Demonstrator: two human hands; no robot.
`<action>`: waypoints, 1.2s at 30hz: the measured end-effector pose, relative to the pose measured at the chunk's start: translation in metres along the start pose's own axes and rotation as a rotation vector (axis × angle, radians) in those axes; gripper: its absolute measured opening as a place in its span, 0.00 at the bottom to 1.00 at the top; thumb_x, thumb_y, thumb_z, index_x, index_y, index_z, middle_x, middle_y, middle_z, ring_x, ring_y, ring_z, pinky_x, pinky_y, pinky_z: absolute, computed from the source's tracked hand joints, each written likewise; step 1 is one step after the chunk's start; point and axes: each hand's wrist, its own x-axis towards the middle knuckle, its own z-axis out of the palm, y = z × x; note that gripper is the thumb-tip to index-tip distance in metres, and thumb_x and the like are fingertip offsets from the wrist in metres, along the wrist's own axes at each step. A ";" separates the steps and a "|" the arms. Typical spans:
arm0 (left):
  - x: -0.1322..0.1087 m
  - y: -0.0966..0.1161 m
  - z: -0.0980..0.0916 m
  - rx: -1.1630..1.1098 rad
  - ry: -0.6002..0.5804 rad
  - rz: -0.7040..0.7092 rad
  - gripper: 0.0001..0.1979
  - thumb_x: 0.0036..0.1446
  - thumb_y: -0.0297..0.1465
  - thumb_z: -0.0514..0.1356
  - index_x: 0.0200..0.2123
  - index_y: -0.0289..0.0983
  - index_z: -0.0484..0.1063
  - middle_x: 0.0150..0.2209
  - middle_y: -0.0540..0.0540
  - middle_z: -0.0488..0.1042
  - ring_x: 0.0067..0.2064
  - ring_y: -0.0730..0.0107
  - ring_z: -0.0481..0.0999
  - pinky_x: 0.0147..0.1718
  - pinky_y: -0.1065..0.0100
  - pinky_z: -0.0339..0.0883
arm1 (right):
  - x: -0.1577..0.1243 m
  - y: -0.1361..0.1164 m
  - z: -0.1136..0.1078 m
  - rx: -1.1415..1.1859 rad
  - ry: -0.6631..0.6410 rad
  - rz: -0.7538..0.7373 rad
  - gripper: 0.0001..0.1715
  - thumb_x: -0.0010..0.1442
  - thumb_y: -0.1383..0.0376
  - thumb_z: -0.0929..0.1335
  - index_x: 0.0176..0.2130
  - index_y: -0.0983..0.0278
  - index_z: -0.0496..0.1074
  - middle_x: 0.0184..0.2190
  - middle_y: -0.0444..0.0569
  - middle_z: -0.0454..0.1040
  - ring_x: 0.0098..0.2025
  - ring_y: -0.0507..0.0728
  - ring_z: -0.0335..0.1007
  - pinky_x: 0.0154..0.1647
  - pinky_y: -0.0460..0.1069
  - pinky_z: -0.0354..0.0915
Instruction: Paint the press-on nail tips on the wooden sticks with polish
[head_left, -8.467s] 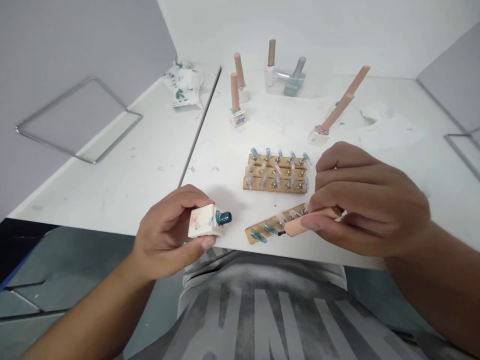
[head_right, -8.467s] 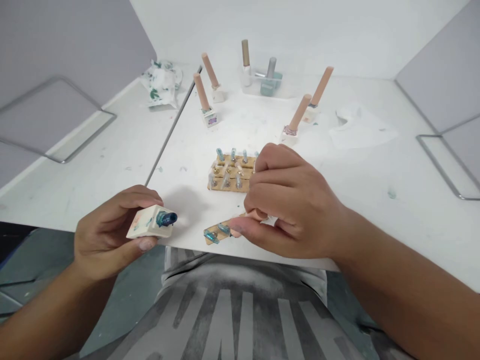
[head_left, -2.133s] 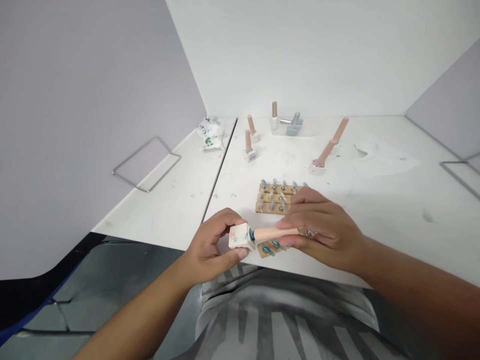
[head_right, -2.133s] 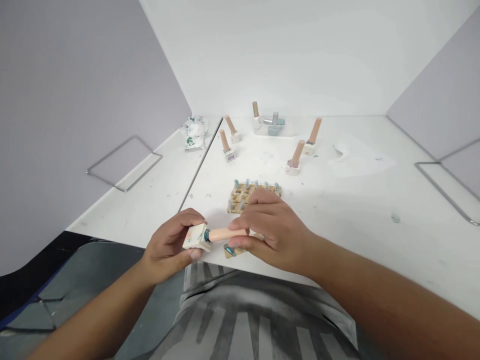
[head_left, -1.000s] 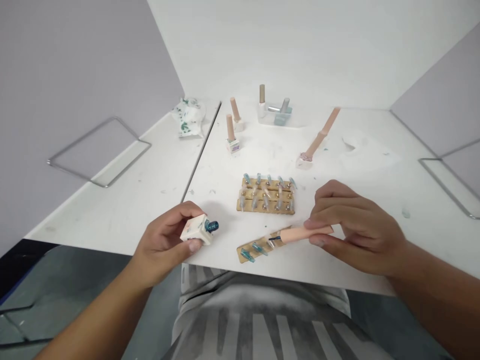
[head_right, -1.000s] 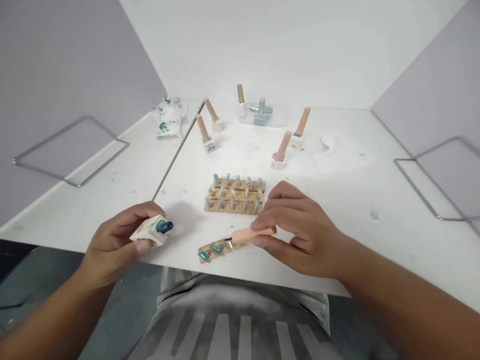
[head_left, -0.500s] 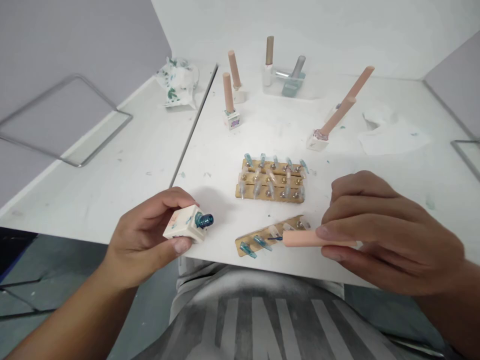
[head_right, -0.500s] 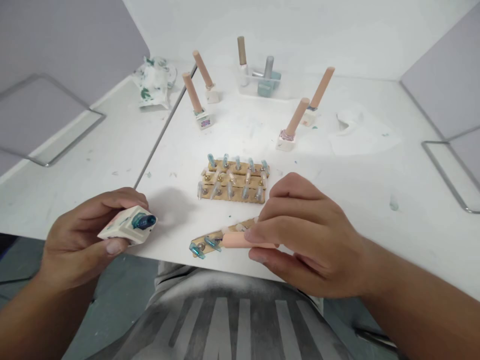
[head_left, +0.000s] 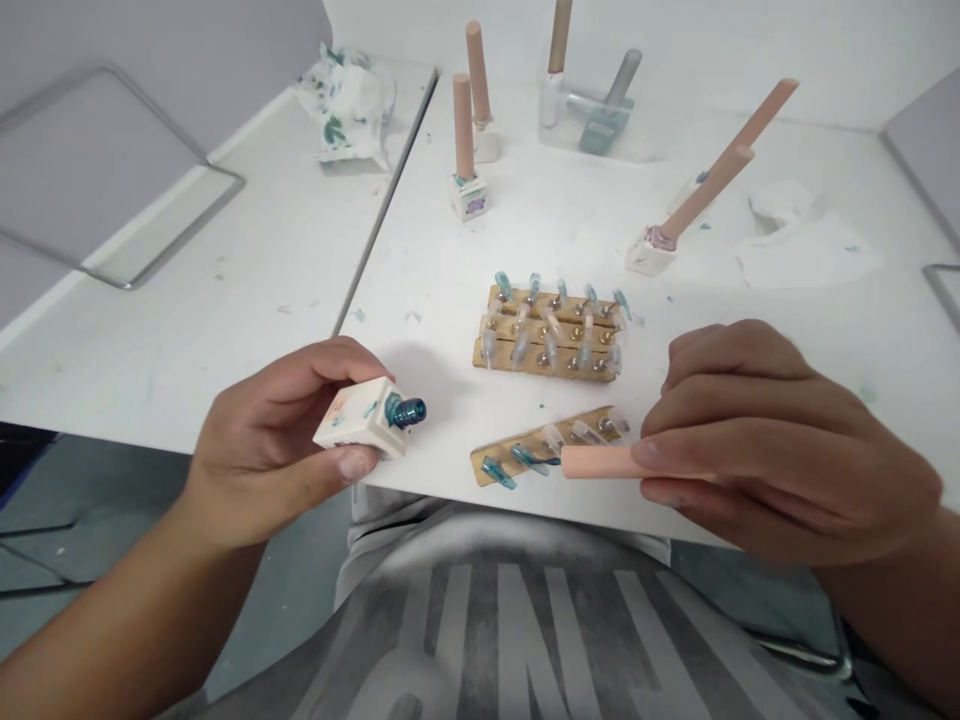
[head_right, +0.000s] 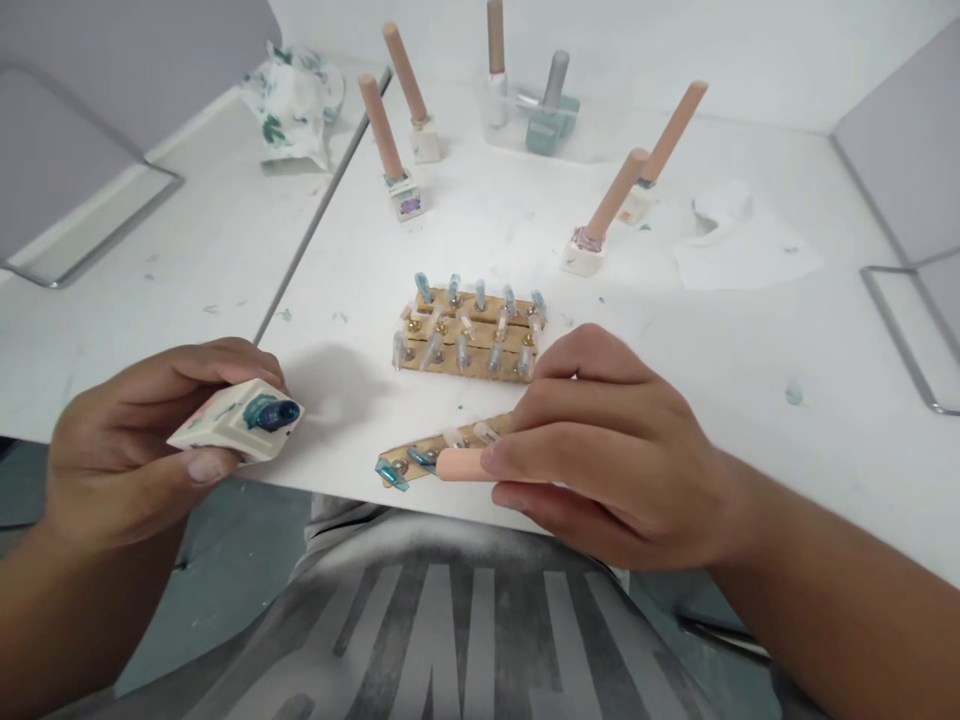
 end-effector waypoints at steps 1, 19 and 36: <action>0.000 0.000 0.000 -0.004 -0.005 0.005 0.18 0.56 0.28 0.65 0.50 0.33 0.73 0.38 0.42 0.73 0.36 0.68 0.71 0.30 0.68 0.66 | 0.001 0.000 0.000 0.003 -0.013 0.005 0.04 0.60 0.69 0.69 0.39 0.61 0.72 0.26 0.45 0.76 0.28 0.55 0.66 0.35 0.57 0.66; 0.001 0.001 0.001 -0.016 0.010 -0.015 0.18 0.55 0.29 0.66 0.49 0.33 0.73 0.39 0.42 0.73 0.36 0.68 0.71 0.31 0.68 0.67 | -0.001 -0.002 -0.006 0.006 -0.017 0.064 0.09 0.60 0.68 0.69 0.42 0.59 0.73 0.24 0.44 0.72 0.27 0.56 0.64 0.36 0.58 0.64; 0.026 0.021 0.012 0.108 -0.146 0.082 0.15 0.59 0.30 0.64 0.50 0.36 0.70 0.37 0.45 0.71 0.36 0.69 0.70 0.33 0.69 0.67 | -0.005 0.009 0.008 0.117 0.332 0.180 0.19 0.57 0.76 0.70 0.46 0.58 0.73 0.29 0.46 0.75 0.32 0.57 0.65 0.33 0.56 0.64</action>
